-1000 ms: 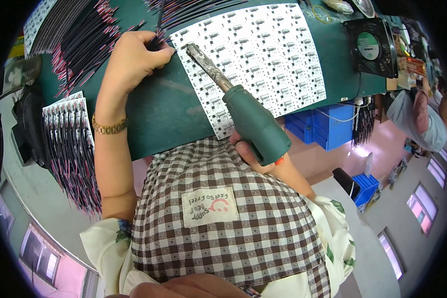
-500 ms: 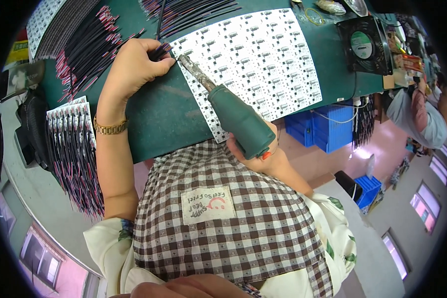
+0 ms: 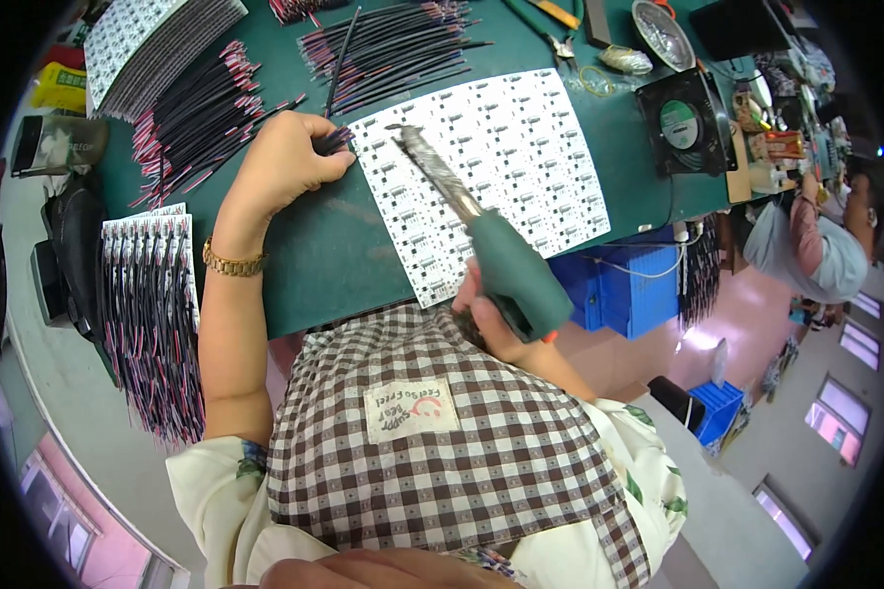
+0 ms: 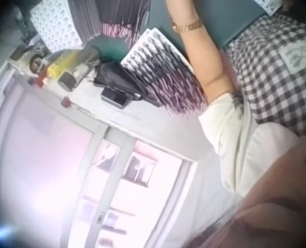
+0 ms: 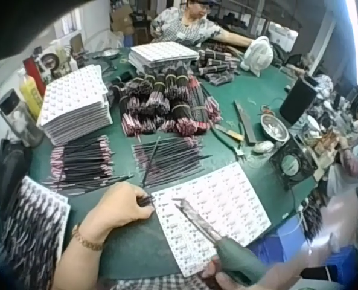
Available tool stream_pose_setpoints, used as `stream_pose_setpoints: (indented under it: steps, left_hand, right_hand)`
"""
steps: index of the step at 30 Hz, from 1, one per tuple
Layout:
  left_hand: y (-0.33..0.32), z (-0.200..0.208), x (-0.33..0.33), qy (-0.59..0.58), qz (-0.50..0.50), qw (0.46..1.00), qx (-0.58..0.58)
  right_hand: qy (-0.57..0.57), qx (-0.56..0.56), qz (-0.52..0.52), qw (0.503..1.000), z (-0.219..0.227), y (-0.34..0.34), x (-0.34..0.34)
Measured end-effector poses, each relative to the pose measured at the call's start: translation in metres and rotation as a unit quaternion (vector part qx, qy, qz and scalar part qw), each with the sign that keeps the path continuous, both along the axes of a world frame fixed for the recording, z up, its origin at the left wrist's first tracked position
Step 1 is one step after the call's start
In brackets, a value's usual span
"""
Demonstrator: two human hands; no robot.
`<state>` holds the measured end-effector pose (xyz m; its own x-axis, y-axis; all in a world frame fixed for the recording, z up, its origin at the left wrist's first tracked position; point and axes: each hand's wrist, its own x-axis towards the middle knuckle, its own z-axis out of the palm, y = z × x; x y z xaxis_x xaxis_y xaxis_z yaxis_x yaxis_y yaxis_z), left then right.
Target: The person places wires onto contact points of a circuit board panel and solders them to the board using a soldering iron.
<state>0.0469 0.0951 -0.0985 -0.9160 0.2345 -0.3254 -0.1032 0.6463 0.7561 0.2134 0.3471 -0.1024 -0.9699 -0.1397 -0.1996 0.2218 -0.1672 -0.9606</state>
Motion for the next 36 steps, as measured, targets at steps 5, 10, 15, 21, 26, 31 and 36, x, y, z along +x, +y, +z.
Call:
stream_pose_setpoints:
  steps: [5,10,15,21,26,31,36]
  left_hand:
    - [0.0,0.0,0.006,0.054,-0.013,0.998,-0.012]
    - [0.0,0.007,0.002,0.025,-0.025,0.999,-0.019]
    - [-0.02,0.007,0.01,0.173,-0.029,0.984,0.042]
    - [-0.002,0.045,0.041,0.203,0.124,0.965,0.112]
    - [0.005,0.008,0.053,0.171,0.057,0.983,0.042]
    - [0.01,-0.002,0.053,0.141,0.069,0.985,0.066]
    - [0.01,0.003,0.055,0.116,0.126,0.984,0.05]
  right_hand:
    - [0.069,-0.059,-0.052,0.994,0.003,0.017,0.008]
    - [0.118,-0.037,-0.073,0.99,0.007,0.016,0.012]
    - [0.114,-0.033,0.035,0.992,-0.03,0.029,0.022]
    - [0.078,-0.057,0.033,0.995,-0.037,0.02,0.023]
    - [0.091,-0.021,0.046,0.995,-0.027,0.009,0.019]
    - [0.051,0.033,0.071,0.996,-0.017,0.003,0.017]
    - [0.059,0.02,0.059,0.996,-0.019,0.003,0.02]
